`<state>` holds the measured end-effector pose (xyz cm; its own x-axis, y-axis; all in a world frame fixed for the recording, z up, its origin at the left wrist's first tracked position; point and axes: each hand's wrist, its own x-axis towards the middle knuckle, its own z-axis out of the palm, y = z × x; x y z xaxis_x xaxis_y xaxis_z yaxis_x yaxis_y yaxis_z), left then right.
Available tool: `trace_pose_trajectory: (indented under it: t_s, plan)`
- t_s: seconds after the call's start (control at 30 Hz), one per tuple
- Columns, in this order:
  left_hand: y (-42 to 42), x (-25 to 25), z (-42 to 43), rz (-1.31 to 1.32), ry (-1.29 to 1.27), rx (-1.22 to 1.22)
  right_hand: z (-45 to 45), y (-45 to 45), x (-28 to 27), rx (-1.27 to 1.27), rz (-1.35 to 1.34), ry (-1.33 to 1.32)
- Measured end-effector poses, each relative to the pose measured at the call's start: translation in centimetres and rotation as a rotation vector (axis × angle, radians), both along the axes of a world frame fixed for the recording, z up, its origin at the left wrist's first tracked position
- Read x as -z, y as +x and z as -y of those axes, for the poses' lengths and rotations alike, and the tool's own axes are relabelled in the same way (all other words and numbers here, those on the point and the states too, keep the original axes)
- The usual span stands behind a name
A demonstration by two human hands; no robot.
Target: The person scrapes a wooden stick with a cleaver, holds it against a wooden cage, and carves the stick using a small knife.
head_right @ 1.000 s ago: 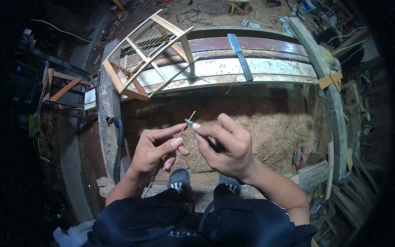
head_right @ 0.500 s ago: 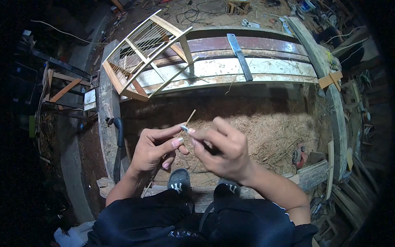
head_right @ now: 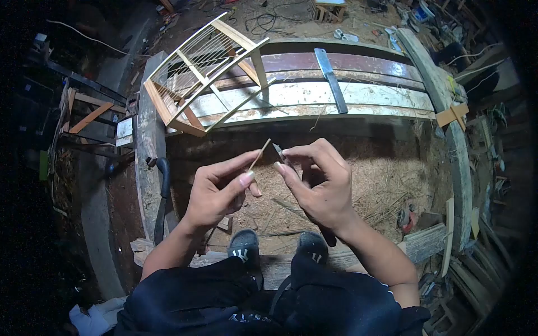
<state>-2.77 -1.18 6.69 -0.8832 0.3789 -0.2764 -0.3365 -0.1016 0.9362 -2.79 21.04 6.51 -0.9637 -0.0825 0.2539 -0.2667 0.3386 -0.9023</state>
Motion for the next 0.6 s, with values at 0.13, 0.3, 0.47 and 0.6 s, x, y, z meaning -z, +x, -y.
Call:
trace_pose_trajectory:
  t_s: [0.13, 0.3, 0.47, 0.6]
  plan:
    - [-0.2, 0.0, -0.1, -0.04, -0.02, 0.0, 0.2, 0.0, 1.3, -0.025, 0.033, -0.213]
    - [0.2, 0.0, -0.7, -0.033, 0.002, -0.008, 0.1, 0.5, 0.7, -0.002, 0.2, -0.314]
    - [0.4, -0.2, -0.4, -0.034, 0.034, 0.047, 0.0, 0.6, 0.5, -0.026, 0.065, -0.143]
    - [0.5, -0.5, -0.4, -0.038, 0.044, 0.06, 0.3, 0.6, 0.2, -0.069, -0.075, -0.076]
